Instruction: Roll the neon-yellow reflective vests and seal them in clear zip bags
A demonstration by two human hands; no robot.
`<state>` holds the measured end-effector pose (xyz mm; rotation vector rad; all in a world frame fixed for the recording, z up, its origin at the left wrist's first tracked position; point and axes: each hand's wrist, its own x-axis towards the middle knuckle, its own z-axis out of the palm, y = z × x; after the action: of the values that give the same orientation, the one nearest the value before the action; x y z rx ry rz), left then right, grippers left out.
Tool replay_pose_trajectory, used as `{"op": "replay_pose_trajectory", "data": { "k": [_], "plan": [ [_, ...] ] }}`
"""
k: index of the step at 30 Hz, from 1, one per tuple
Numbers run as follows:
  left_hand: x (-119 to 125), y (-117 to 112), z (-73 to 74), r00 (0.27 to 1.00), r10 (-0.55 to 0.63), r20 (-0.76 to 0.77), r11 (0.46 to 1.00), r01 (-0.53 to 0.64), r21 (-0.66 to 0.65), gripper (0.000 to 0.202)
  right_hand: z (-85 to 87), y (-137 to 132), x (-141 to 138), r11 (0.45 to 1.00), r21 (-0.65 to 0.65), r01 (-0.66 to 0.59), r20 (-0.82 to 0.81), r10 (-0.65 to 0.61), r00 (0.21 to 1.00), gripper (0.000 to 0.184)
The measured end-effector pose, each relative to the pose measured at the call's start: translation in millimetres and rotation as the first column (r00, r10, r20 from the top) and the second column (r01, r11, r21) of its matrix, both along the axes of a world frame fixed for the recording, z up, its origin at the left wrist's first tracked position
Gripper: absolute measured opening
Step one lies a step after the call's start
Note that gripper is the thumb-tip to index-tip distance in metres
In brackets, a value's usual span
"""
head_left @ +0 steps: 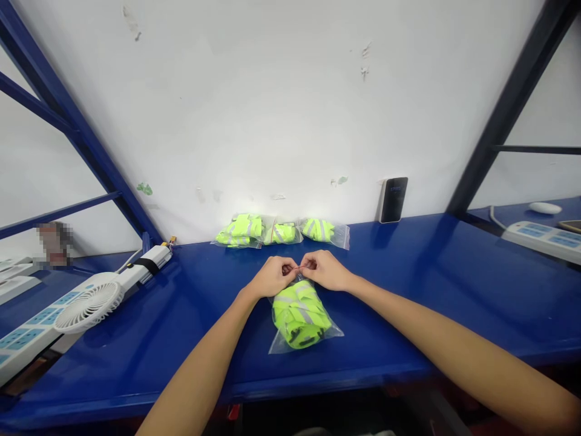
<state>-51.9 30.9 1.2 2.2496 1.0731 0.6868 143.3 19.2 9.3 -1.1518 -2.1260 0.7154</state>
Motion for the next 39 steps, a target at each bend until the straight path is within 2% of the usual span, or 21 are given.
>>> {"op": "replay_pose_trajectory", "data": {
  "k": [2, 4, 6, 8, 14, 17, 21, 27, 32, 34, 36, 39],
  "plan": [
    [1.1, -0.5, 0.0, 1.000, 0.001, -0.008, 1.000, -0.001, 0.018, 0.027, 1.1, -0.3, 1.7, 0.998, 0.058, -0.012, 0.045, 0.009, 0.999, 0.011],
    [3.5, -1.1, 0.0, 1.000, -0.005, -0.024, 0.999, 0.006, 0.033, 0.027, 4.3, 0.7, 7.6, 0.991, 0.105, -0.079, 0.098, 0.068, 0.993, 0.014],
    [6.5, -1.8, 0.3, 0.999, -0.029, -0.031, 0.999, 0.030, 0.036, 0.027, 8.1, 3.5, 17.0, 0.977, 0.106, -0.185, 0.128, 0.171, 0.977, 0.016],
    [8.7, -2.3, 1.1, 0.998, -0.058, -0.019, 0.998, 0.058, 0.020, 0.026, 11.6, 7.7, 27.5, 0.965, 0.053, -0.256, 0.115, 0.249, 0.962, 0.018],
    [1.0, 0.9, 1.6, 0.997, -0.039, 0.074, 0.999, 0.040, -0.024, 0.027, 19.0, 16.1, 44.3, 0.969, -0.076, -0.233, 0.077, 0.239, 0.968, 0.021],
    [-8.2, 4.7, 0.0, 0.996, -0.008, 0.093, 1.000, 0.011, -0.029, 0.030, 20.3, 17.6, 47.9, 0.977, -0.082, -0.198, 0.080, 0.205, 0.976, 0.022],
    [-20.0, 8.7, -0.6, 0.990, 0.027, 0.135, 0.995, -0.013, -0.101, 0.033, 20.0, 20.9, 53.2, 0.984, -0.075, -0.161, 0.073, 0.167, 0.983, 0.024],
    [-24.8, 11.9, -1.6, 0.982, 0.068, 0.175, 0.987, -0.040, -0.157, 0.033, 17.5, 23.9, 55.2, 0.984, -0.085, -0.160, 0.069, 0.166, 0.984, 0.025],
    [-23.6, 14.0, -7.7, 0.980, 0.099, 0.174, 0.991, -0.081, -0.108, 0.032, 11.5, 21.0, 52.1, 0.993, -0.041, -0.111, 0.085, 0.114, 0.990, 0.025],
    [-21.4, 12.9, -8.8, 0.979, 0.109, 0.173, 0.993, -0.098, -0.069, 0.033, 7.5, 20.7, 49.4, 0.993, 0.006, -0.115, 0.061, 0.115, 0.992, 0.035],
    [-17.9, 10.4, -7.9, 0.980, 0.112, 0.163, 0.994, -0.113, -0.004, 0.036, 2.9, 21.5, 46.2, 0.989, 0.060, -0.137, 0.039, 0.135, 0.990, 0.037],
    [-12.5, 5.8, -4.4, 0.989, 0.096, 0.109, 0.985, -0.110, 0.130, 0.029, -3.1, 23.7, 41.6, 0.981, 0.136, -0.138, 0.039, 0.134, 0.990, 0.030]
  ]
}}
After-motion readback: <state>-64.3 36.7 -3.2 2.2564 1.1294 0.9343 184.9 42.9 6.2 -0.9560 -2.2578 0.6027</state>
